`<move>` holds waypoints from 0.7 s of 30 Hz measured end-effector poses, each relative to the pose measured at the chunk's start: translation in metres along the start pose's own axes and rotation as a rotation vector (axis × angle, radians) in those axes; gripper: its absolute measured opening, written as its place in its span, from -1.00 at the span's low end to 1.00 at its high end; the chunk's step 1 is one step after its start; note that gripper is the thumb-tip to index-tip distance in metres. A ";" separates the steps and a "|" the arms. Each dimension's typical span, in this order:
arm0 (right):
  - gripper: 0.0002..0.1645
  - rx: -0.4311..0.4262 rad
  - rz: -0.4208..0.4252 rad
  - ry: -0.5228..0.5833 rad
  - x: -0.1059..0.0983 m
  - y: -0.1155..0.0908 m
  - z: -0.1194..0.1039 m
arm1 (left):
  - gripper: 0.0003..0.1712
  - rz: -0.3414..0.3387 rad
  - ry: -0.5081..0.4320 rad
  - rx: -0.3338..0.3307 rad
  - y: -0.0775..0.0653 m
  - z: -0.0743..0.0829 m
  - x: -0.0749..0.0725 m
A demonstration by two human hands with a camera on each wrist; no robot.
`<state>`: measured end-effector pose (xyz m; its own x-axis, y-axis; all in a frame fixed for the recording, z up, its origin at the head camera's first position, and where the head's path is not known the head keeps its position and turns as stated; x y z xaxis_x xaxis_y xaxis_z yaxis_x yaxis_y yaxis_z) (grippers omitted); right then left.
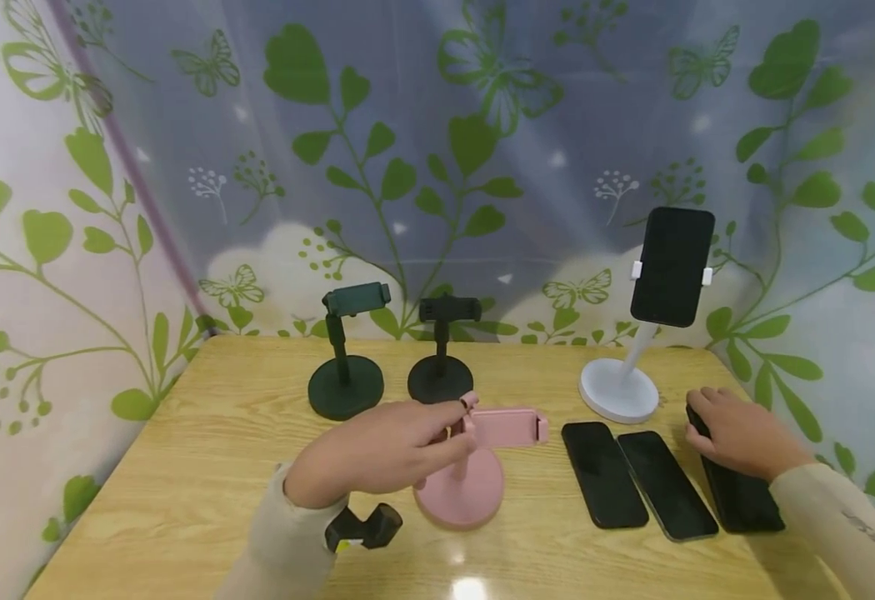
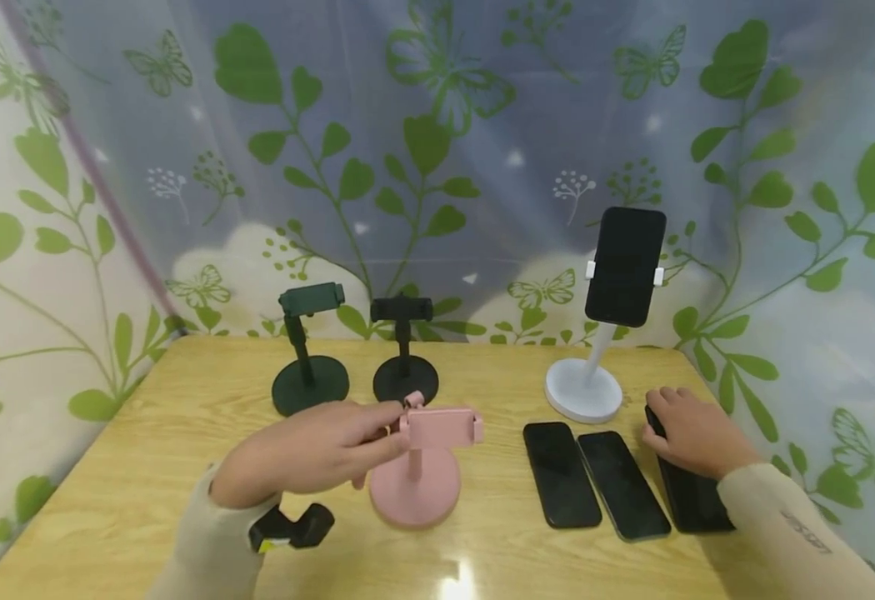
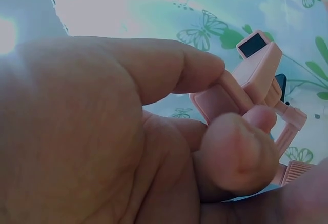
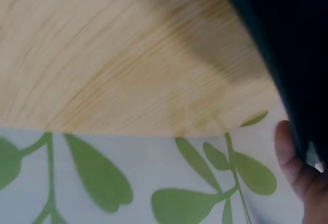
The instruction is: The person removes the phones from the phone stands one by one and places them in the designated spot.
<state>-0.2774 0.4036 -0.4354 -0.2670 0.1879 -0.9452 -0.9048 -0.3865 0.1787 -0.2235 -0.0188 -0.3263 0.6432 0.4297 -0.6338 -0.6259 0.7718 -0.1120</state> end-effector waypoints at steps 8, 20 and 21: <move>-0.43 0.108 -0.247 0.001 0.032 0.005 0.006 | -0.63 -0.012 -0.002 0.003 0.001 -0.001 0.002; -0.02 0.242 -0.460 0.157 0.048 0.001 0.015 | -0.68 -0.024 -0.021 0.061 0.001 0.003 0.003; 0.03 0.267 -0.478 0.183 0.048 0.001 0.017 | -0.69 -0.017 -0.017 0.071 0.002 0.004 0.002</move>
<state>-0.2971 0.4272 -0.4764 0.2326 0.1170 -0.9655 -0.9695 -0.0512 -0.2397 -0.2215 -0.0150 -0.3251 0.6613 0.4235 -0.6191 -0.5825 0.8100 -0.0681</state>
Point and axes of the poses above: each hand's wrist, its own y-axis towards the middle knuckle, its own x-axis out of the palm, z = x × y, the point moved 9 cm from there along y, towards the middle knuckle, and after that the axes turned 8 degrees about -y, right-handed, at the moved point
